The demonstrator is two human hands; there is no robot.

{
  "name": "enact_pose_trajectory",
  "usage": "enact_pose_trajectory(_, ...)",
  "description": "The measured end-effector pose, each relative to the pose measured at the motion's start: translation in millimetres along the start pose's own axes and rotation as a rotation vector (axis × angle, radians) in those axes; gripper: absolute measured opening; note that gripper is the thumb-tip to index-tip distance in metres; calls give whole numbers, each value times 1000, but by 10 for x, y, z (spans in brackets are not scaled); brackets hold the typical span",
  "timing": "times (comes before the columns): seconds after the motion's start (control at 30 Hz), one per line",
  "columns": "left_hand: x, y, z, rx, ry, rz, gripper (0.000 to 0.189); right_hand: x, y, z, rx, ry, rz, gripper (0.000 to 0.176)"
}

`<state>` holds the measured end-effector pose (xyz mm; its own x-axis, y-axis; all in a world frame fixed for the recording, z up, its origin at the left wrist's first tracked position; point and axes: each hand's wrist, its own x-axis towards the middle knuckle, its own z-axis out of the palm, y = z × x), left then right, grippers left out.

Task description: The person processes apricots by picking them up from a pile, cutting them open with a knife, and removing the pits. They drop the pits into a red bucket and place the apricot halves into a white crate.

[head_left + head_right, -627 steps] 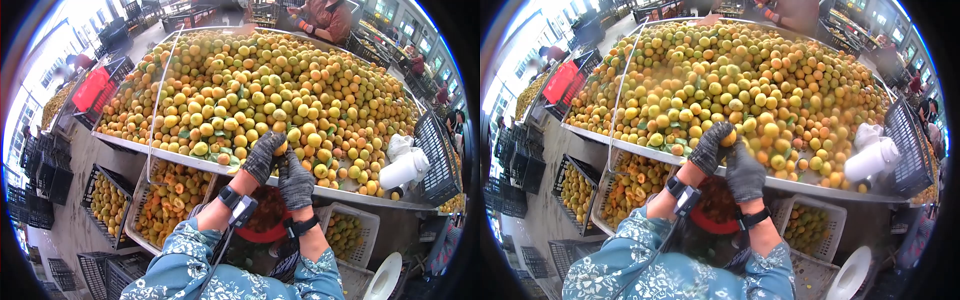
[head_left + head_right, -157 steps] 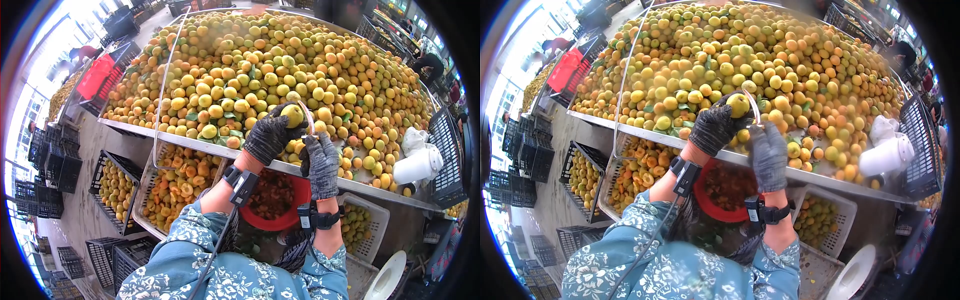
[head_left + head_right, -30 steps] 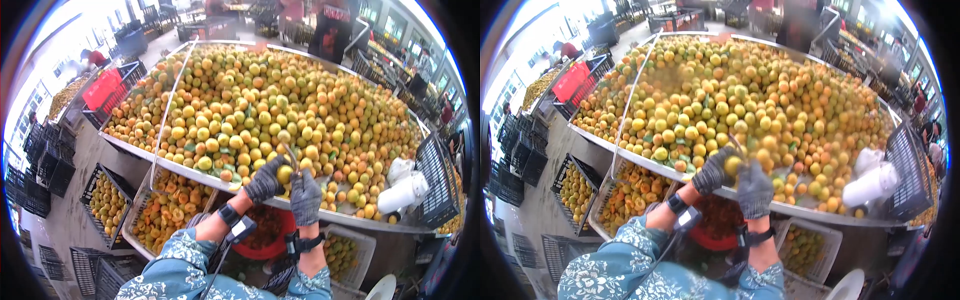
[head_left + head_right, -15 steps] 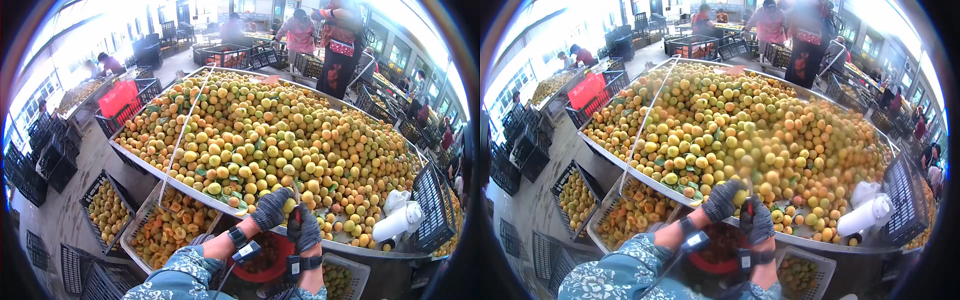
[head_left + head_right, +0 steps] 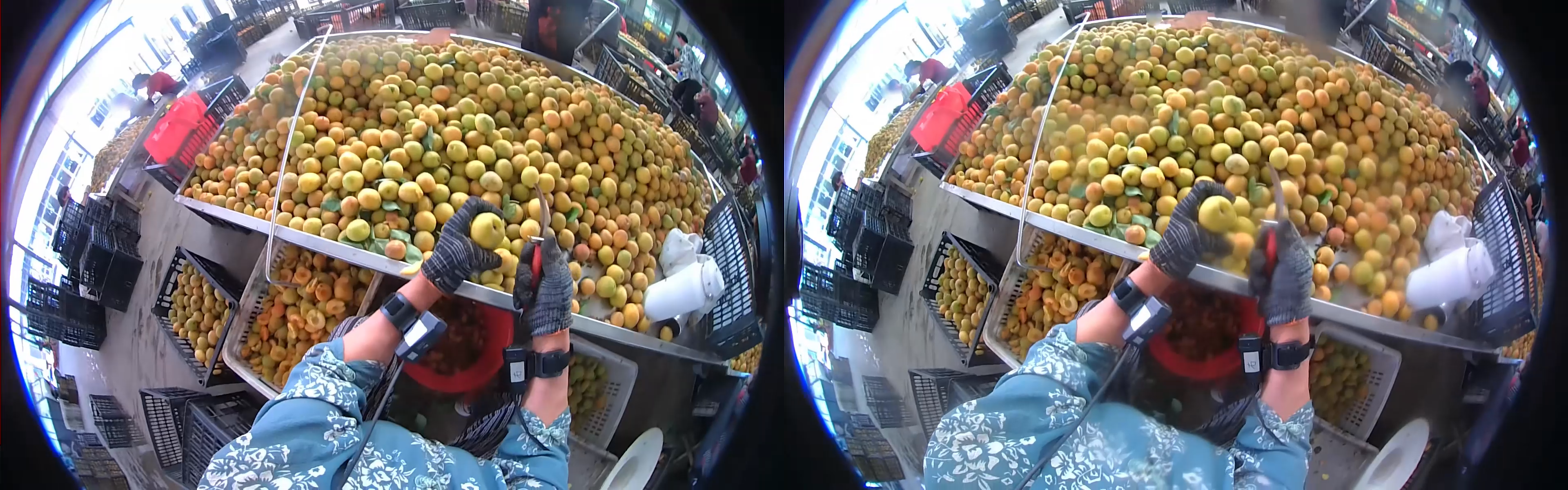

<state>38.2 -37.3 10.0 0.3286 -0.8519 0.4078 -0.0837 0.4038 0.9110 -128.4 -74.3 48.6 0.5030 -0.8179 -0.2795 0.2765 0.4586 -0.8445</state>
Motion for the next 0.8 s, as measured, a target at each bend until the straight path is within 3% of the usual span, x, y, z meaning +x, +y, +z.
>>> enact_pose_trajectory(0.23, 26, 188, -50, 17, -26, -91, 66, -22, 106, 73, -168, -1, -202, 17)
enact_pose_trajectory(0.47, 61, 175, -98, 21, -23, -101, 70, -62, 162, 101, -352, -16, -261, 17)
enact_pose_trajectory(0.6, 93, 175, -170, -36, -5, -146, 70, -139, 80, 104, -446, -23, -195, 21)
enact_pose_trajectory(0.8, 109, 116, -266, 65, -11, -45, 67, -169, 47, 83, -560, -4, -193, 22)
